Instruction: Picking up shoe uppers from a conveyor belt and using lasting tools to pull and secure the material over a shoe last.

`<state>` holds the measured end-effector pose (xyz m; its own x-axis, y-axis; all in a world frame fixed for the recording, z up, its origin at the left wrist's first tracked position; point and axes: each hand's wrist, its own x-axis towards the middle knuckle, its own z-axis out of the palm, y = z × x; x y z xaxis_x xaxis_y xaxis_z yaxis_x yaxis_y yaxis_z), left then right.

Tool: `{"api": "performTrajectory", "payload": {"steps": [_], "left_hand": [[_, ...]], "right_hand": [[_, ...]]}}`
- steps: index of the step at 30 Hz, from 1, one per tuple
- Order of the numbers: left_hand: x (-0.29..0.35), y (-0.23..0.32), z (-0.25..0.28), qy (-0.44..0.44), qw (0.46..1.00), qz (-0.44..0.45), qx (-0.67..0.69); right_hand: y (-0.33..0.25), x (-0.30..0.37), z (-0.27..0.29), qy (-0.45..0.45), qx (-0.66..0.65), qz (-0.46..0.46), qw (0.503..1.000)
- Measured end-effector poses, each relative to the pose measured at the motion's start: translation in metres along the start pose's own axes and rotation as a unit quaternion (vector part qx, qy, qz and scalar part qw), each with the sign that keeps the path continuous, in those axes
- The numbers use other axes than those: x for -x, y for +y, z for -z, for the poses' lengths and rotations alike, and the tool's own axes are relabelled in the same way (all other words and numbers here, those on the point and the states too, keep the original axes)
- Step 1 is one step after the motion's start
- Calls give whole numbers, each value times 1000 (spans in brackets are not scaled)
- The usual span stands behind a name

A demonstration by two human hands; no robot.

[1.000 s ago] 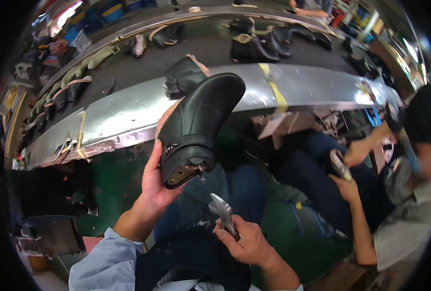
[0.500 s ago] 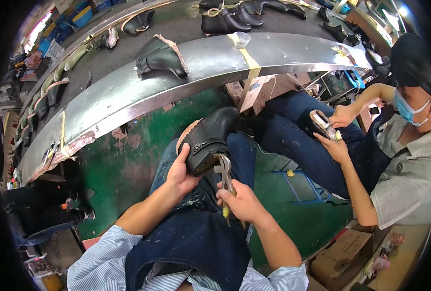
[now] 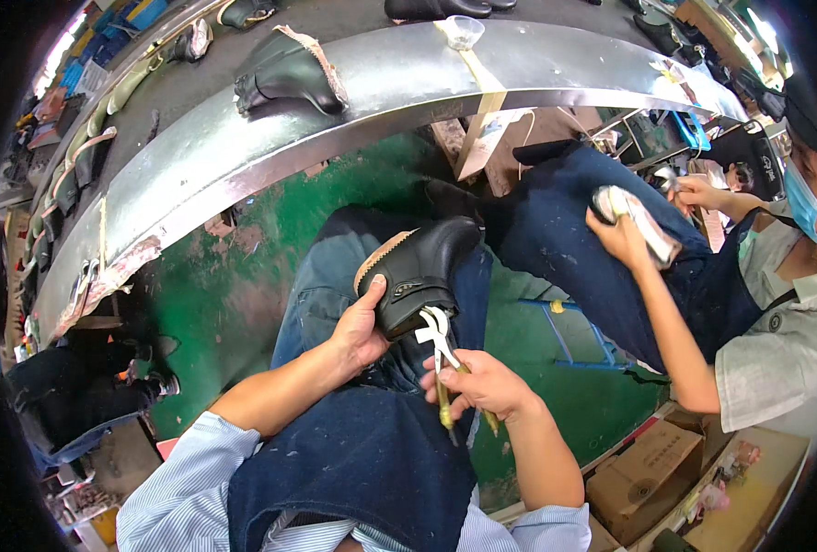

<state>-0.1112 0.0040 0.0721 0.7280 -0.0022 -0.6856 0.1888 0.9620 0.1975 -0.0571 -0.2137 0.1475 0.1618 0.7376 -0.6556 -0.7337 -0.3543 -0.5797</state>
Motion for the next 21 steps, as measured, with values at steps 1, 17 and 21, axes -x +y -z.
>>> {"api": "performTrajectory", "payload": {"steps": [1,17,21], "left_hand": [[0,0,-1,7,1000,-5,-2],[13,31,-12,-49,995,-67,-52],[13,25,-13,-29,996,-78,-35]], "right_hand": [[0,3,-3,0,0,-2,1000],[31,52,-6,189,189,122,956],[14,9,-47,365,510,398,670]]}}
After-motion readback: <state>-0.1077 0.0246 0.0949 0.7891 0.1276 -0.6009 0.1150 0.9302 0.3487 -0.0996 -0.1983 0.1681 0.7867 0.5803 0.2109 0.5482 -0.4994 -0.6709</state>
